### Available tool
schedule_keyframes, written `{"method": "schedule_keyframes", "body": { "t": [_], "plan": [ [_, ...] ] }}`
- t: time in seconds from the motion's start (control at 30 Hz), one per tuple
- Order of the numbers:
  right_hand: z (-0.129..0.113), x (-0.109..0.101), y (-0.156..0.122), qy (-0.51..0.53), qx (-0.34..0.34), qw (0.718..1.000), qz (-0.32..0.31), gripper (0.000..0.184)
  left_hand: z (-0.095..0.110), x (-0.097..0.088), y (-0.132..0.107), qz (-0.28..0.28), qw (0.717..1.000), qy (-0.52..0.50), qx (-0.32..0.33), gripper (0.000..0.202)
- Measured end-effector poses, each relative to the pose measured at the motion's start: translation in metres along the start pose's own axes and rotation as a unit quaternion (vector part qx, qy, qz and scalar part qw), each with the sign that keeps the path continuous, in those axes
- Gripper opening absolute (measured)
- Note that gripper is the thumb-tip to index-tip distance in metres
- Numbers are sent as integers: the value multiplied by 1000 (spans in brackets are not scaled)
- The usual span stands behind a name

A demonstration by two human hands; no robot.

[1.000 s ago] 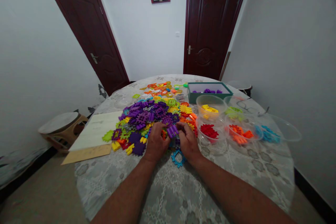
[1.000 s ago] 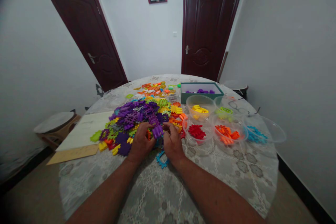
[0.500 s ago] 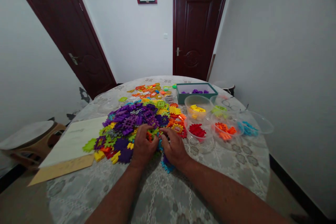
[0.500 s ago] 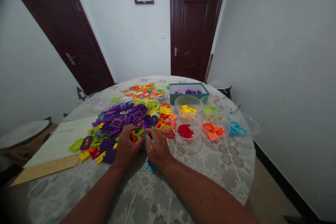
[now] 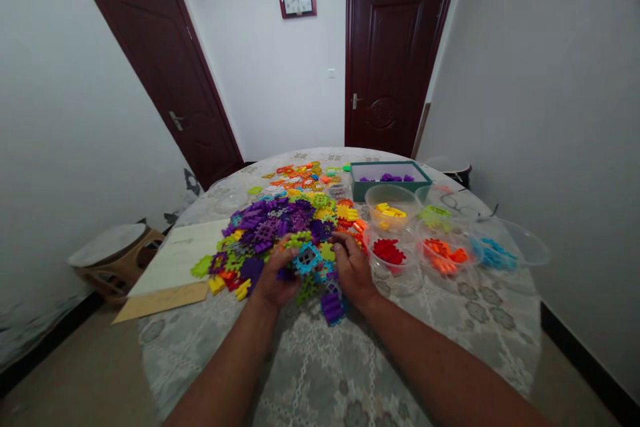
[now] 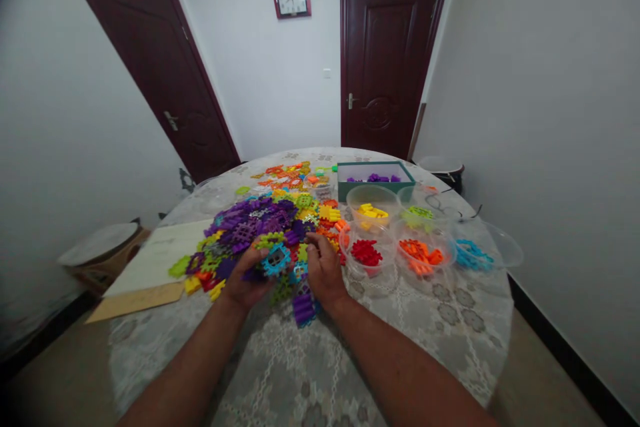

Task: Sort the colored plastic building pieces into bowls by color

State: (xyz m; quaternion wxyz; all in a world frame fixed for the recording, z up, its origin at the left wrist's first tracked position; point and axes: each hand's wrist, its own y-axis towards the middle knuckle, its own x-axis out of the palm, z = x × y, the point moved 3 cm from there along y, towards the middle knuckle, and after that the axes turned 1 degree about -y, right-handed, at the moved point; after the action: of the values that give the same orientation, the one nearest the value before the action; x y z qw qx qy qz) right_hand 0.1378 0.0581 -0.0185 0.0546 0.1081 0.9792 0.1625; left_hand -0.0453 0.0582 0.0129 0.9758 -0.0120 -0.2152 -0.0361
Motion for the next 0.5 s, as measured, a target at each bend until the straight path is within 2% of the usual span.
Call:
{"method": "schedule_keyframes", "body": {
  "t": [0.1,0.2,0.33,0.5],
  "plan": [
    [-2,-2,1,66,31,997,-25,39,-11,10,-5,-109,978,-134,-120,32],
    [-4,-1,2,110,50,991,-53,44,-14,19,-9,-151,961,-163,-163,36],
    [-3,-2,6,109,52,991,-53,38,-24,19,-8,-115,956,-170,-211,38],
    [4,-4,13,130,67,989,4,34,-38,8,-3,-45,949,-194,-244,34]
  ]
}}
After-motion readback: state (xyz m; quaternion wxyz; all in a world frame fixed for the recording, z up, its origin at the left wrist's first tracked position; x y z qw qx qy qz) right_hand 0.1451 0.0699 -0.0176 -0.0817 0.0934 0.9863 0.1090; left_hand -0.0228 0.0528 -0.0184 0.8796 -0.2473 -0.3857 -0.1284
